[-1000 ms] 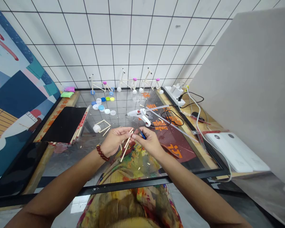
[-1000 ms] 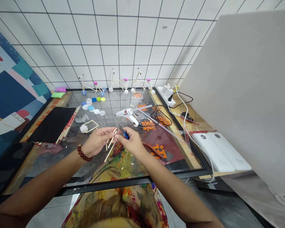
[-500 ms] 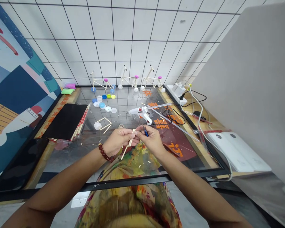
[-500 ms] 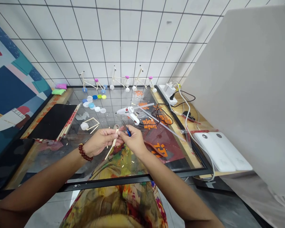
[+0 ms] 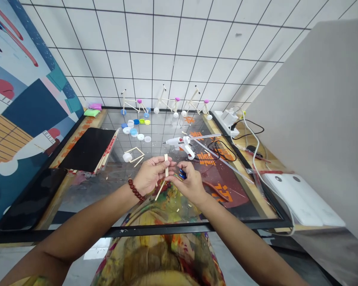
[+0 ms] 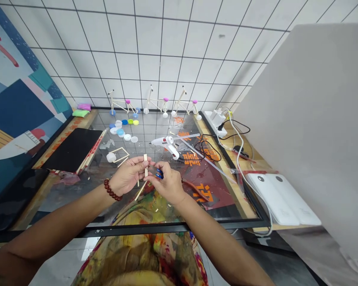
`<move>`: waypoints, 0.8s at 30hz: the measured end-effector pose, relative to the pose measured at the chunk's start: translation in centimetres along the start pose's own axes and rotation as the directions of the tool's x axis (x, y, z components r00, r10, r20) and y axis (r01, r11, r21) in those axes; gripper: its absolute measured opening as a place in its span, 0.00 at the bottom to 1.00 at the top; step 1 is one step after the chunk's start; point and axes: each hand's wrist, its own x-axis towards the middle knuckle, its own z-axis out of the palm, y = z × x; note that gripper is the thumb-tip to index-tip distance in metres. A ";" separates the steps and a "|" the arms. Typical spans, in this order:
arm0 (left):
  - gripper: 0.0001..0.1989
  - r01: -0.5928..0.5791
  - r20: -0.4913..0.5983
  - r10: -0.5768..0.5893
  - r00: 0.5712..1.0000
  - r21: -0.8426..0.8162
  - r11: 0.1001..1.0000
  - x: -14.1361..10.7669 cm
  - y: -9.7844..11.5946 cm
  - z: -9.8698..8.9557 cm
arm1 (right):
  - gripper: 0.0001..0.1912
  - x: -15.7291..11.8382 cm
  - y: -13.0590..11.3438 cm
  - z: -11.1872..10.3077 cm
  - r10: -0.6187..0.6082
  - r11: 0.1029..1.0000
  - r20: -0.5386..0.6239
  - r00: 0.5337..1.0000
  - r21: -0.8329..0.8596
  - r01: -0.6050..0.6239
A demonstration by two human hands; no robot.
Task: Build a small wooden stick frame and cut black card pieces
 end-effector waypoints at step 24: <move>0.11 -0.135 -0.176 0.121 0.977 -0.073 0.988 1.7 0.7 -1.9 | 0.16 1.3 0.3 -3.0 0.074 0.867 0.183 0.980 -0.498 0.027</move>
